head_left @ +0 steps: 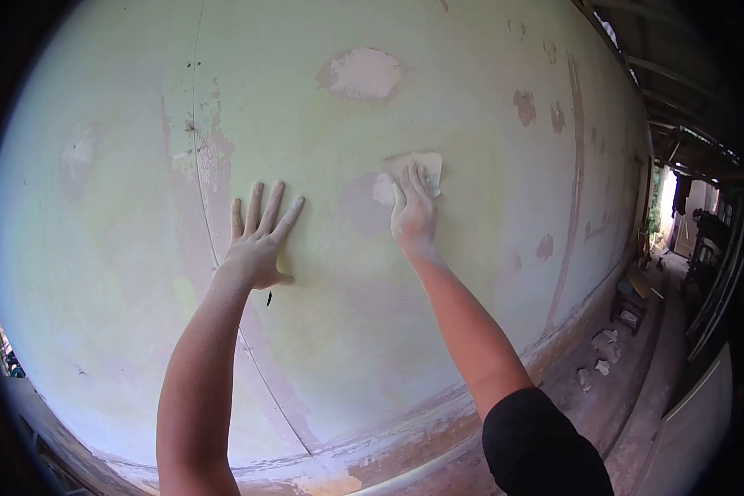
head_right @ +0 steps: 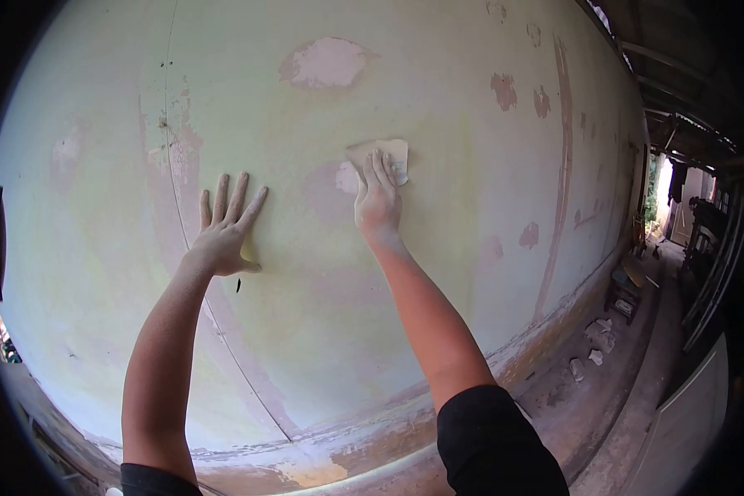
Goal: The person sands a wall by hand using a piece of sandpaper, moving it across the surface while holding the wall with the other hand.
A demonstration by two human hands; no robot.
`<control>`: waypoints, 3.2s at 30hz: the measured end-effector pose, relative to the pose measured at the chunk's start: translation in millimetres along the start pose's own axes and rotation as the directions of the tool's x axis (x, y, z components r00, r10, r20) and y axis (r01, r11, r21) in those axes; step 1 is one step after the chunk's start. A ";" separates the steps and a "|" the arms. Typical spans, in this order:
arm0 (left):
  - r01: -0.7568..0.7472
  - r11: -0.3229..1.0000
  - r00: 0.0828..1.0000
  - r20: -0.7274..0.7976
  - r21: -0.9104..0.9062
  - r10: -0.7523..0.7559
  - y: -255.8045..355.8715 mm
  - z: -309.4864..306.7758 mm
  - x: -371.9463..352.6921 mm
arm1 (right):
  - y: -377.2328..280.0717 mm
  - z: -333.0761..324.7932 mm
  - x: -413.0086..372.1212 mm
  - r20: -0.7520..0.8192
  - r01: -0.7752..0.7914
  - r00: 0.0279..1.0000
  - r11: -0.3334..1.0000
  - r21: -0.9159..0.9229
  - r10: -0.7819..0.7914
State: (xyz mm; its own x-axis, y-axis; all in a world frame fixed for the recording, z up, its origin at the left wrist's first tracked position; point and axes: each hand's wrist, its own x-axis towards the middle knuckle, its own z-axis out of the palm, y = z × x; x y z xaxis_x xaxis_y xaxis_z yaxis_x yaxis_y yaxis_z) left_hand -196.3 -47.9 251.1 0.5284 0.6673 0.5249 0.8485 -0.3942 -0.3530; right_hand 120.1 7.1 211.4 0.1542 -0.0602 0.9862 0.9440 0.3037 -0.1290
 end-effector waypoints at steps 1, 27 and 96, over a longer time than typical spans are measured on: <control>-0.021 1.000 1.000 -0.017 -0.019 0.021 -0.5 -2.0 -0.1 | 1.0 -6.5 -24.6 0.077 0.034 0.997 0.998 -0.046 -0.031; 0.000 0.999 0.796 -0.604 0.034 0.021 9.9 21.0 55.3 | 0.9 -7.3 -18.1 -0.003 0.134 0.991 0.988 0.079 -0.134; -0.143 0.989 0.804 -0.579 0.035 0.137 -59.3 18.2 7.9 | -56.1 5.0 26.8 0.228 0.195 0.960 0.972 -0.132 -0.162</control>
State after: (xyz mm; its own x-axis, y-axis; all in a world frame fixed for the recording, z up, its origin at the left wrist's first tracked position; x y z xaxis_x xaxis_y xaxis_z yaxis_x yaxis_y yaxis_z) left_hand -243.0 -7.7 262.1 0.5573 0.1166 0.8221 0.7628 -0.4629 -0.4515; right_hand 69.8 -6.8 245.6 -0.0713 0.1095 0.9914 0.9861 0.1575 0.0535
